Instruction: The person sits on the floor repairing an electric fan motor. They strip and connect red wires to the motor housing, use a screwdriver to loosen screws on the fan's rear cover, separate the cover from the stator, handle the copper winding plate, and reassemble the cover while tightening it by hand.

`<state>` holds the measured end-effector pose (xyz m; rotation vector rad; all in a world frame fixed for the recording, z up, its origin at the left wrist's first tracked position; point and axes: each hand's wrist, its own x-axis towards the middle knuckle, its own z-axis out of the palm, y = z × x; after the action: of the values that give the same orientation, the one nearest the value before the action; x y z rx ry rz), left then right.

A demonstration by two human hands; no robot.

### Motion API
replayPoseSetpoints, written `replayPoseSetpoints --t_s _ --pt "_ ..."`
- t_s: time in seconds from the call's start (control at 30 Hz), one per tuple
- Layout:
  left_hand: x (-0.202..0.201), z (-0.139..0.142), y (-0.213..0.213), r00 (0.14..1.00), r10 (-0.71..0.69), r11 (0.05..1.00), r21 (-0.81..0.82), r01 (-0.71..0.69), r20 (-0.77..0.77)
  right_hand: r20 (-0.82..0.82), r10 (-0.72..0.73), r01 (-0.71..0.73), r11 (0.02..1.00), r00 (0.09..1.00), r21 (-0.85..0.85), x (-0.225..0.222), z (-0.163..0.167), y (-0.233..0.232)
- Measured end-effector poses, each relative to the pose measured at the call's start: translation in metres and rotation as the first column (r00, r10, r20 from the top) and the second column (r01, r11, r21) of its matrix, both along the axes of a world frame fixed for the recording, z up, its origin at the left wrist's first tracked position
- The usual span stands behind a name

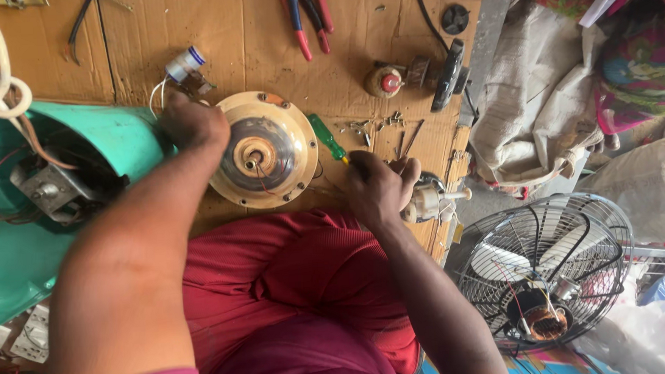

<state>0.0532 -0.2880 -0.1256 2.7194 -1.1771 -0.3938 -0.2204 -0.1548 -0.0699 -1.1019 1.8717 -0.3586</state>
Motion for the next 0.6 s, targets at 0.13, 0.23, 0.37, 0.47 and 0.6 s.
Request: replayPoseSetpoints --t_s 0.13,0.23,0.37,0.47,0.6 --pt "-0.003 0.008 0.045 0.966 -0.228 0.973 -0.006 0.229 -0.123 0.154 -0.033 0.032 0.999 0.987 0.011 0.046 -0.023 -0.007" --pt "0.0 0.013 0.059 0.937 -0.024 0.999 0.035 0.038 -0.347 0.218 -0.194 0.19 0.981 0.956 0.039 0.082 -0.031 -0.018" --pt "0.004 0.029 0.073 0.666 -0.048 0.97 -0.194 -0.147 -0.745 0.344 -0.325 0.274 0.943 0.881 0.189 0.082 -0.012 -0.033" --pt "0.004 0.048 0.098 0.435 0.043 0.956 -0.09 -0.279 -0.9 0.512 -0.457 0.325 0.887 0.727 0.329 0.058 0.011 -0.03" --pt "-0.001 0.066 0.115 0.129 -0.031 0.887 -0.087 -0.453 -0.991 0.742 -0.611 0.367 0.78 0.274 0.507 0.043 0.02 -0.029"
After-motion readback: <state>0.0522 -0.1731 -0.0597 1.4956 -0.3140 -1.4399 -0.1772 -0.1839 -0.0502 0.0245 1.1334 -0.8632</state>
